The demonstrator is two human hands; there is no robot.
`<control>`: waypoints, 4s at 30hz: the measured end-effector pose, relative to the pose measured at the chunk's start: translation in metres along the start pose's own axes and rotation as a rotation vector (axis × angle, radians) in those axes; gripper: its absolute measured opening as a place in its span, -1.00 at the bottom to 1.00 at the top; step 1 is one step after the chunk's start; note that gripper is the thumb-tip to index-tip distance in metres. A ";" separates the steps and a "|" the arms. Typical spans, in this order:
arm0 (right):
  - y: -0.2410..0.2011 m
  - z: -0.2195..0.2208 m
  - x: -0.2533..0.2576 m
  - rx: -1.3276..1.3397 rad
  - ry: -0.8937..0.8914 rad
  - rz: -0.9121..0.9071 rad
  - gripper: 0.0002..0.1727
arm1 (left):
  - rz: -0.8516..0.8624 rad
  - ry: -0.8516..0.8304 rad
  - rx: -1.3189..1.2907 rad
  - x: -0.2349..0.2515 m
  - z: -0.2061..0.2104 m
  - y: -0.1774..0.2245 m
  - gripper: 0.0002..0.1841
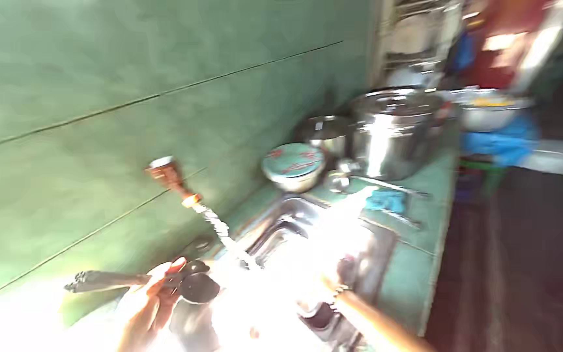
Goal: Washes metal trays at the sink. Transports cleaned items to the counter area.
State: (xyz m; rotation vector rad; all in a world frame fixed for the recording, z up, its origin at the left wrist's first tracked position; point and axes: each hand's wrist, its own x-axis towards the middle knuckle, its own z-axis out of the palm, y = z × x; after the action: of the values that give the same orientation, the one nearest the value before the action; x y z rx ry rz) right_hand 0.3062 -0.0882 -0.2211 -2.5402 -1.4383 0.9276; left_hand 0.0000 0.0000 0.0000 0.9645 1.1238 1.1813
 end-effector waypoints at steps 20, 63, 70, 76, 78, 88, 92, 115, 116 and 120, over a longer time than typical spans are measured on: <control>-0.060 -0.156 -0.028 -0.172 0.257 -0.605 -0.87 | -0.297 0.396 1.227 -0.187 -0.186 -0.019 -0.04; -0.135 -0.186 -0.022 0.059 0.212 -0.865 -0.67 | -0.030 -0.346 0.632 0.020 0.087 -0.026 -0.59; -0.204 -0.128 -0.051 0.028 0.412 -0.782 -0.45 | 0.085 0.123 0.177 0.059 0.106 -0.061 -0.57; -0.209 -0.126 -0.029 0.034 0.455 -0.824 -0.46 | 0.011 0.418 0.271 0.022 0.037 -0.052 -0.49; -0.215 -0.122 -0.021 0.006 0.410 -0.704 -0.39 | -0.055 0.449 0.227 0.004 0.018 -0.048 -0.55; -0.212 -0.111 -0.027 0.199 0.101 -0.644 -0.39 | -0.153 0.613 0.210 -0.029 -0.023 -0.036 -0.37; -0.182 -0.138 -0.015 0.714 -0.174 -0.473 -0.43 | -0.172 0.491 0.117 -0.026 -0.030 -0.045 -0.28; -0.018 -0.104 0.025 0.115 0.033 -0.402 -0.63 | 0.030 -0.444 1.344 0.059 0.124 0.006 -0.50; -0.030 -0.085 0.028 0.092 0.092 -0.312 -0.62 | 0.059 -0.385 1.352 0.054 0.116 0.010 -0.54; -0.052 -0.022 0.039 0.020 0.165 -0.131 -0.27 | 0.039 -0.096 1.012 0.028 0.034 0.033 -0.47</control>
State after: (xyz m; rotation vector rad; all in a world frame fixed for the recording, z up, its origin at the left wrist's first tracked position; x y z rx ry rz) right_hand 0.2936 -0.0236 -0.2026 -2.4096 -1.5159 0.6919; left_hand 0.0272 0.0328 0.0346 1.7750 1.6575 0.5262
